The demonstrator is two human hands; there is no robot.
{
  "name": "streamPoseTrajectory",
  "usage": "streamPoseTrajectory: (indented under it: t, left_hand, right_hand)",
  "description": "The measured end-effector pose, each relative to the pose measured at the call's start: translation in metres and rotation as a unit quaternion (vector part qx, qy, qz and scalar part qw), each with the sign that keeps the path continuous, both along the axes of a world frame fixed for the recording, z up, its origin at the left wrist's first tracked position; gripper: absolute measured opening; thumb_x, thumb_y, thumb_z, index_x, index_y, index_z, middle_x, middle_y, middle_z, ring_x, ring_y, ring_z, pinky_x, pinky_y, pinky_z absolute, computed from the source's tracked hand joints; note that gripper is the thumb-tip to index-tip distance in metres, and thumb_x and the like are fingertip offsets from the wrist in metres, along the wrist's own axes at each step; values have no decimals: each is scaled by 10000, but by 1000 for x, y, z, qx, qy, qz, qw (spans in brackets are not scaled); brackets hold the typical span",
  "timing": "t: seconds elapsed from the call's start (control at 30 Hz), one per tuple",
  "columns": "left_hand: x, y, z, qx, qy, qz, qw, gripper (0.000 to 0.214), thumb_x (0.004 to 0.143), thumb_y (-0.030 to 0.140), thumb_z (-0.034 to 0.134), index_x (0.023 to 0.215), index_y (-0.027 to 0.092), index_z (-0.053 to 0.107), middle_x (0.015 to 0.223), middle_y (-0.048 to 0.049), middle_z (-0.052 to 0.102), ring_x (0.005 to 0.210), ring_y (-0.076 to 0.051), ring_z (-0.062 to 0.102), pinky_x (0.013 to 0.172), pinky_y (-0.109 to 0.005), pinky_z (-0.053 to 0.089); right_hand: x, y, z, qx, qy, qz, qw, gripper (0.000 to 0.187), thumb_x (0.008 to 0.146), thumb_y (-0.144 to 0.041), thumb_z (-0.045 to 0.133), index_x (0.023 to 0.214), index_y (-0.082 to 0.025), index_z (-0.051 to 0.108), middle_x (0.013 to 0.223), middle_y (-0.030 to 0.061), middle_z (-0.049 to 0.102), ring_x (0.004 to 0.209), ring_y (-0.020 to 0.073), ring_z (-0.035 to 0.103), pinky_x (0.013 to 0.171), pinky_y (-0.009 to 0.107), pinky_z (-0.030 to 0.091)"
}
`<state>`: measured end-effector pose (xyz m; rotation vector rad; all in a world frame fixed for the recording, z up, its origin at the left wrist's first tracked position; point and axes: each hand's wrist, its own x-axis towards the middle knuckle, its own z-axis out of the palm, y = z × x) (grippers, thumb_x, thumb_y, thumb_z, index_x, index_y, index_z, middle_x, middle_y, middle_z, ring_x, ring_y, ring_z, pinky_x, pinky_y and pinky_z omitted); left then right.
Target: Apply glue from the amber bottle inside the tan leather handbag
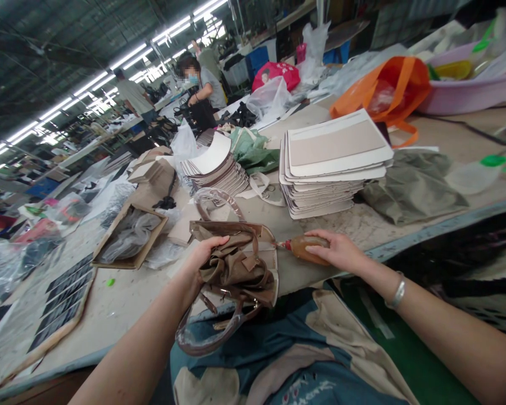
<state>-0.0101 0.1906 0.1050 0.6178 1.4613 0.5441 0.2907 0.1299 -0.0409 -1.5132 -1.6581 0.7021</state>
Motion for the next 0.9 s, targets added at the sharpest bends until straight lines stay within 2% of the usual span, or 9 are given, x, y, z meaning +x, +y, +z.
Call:
streamPoseTrajectory:
  t: [0.07, 0.23, 0.37, 0.43, 0.5, 0.6, 0.7, 0.8, 0.9]
  left_hand:
    - [1, -1, 1, 3, -1, 1, 1000, 159, 779, 201, 569, 829, 90, 672, 630, -124, 703, 481, -248, 656, 462, -336, 556]
    - [1, -2, 2, 8, -10, -6, 1000, 154, 794, 190, 549, 814, 84, 660, 636, -122, 704, 493, -235, 659, 473, -330, 561]
    - [1, -1, 2, 1, -18, -7, 1000, 158, 800, 186, 531, 809, 87, 654, 619, -108, 700, 484, -216, 653, 472, -315, 560]
    - [0, -2, 1, -7, -20, -9, 1000, 173, 806, 198, 521, 817, 87, 653, 613, -108, 698, 483, -213, 651, 483, -314, 562]
    - [-3, -4, 0, -13, -32, -14, 999, 198, 812, 219, 517, 842, 79, 654, 645, -121, 707, 520, -222, 665, 523, -328, 573]
    - [-10, -11, -2, -8, -56, -10, 998, 205, 800, 223, 539, 872, 71, 655, 715, -131, 722, 587, -227, 685, 586, -337, 582]
    - [-22, -22, -3, 10, -61, -1, 998, 191, 777, 206, 560, 860, 67, 662, 712, -118, 719, 588, -209, 679, 607, -320, 575]
    - [-38, -33, 3, 54, -31, -31, 998, 204, 737, 223, 599, 847, 68, 674, 734, -110, 719, 613, -203, 675, 641, -311, 565]
    - [-53, -42, 23, 185, 91, -110, 972, 302, 654, 258, 672, 919, 114, 680, 863, -86, 730, 739, -223, 682, 705, -312, 548]
  right_hand:
    - [0, 0, 1, -9, 2, -10, 1000, 321, 756, -376, 634, 1025, -205, 666, 993, 60, 701, 882, 265, 659, 825, 424, 521]
    - [0, -3, 0, -73, 36, 22, 996, 340, 745, -387, 636, 1044, -227, 664, 984, 34, 703, 872, 245, 654, 806, 368, 506]
    - [0, -3, -2, -86, 59, -10, 994, 394, 720, -415, 658, 1054, -207, 660, 1015, 58, 694, 914, 268, 638, 855, 390, 482]
    - [2, -7, -2, -105, 67, 6, 992, 381, 720, -425, 667, 1030, -204, 668, 975, 57, 702, 884, 268, 645, 819, 383, 497]
    - [6, -16, -3, -144, 120, 36, 982, 387, 720, -434, 688, 1032, -208, 666, 966, 51, 703, 876, 259, 649, 775, 355, 512]
    - [17, -40, -9, -200, 299, 38, 932, 501, 716, -441, 721, 1157, -231, 610, 1063, 59, 680, 906, 243, 646, 754, 322, 519]
    - [27, -71, -21, -181, 480, -60, 856, 666, 662, -497, 750, 1266, -305, 542, 1215, 59, 618, 982, 250, 629, 754, 325, 530]
    - [32, -97, -28, -123, 564, -199, 792, 606, 678, -705, 616, 1149, -324, 634, 1244, 53, 602, 1046, 245, 599, 779, 326, 538]
    - [42, -108, -31, -53, 583, -240, 774, 601, 773, -755, 427, 1214, -380, 588, 1367, 4, 502, 1135, 207, 546, 824, 317, 530]
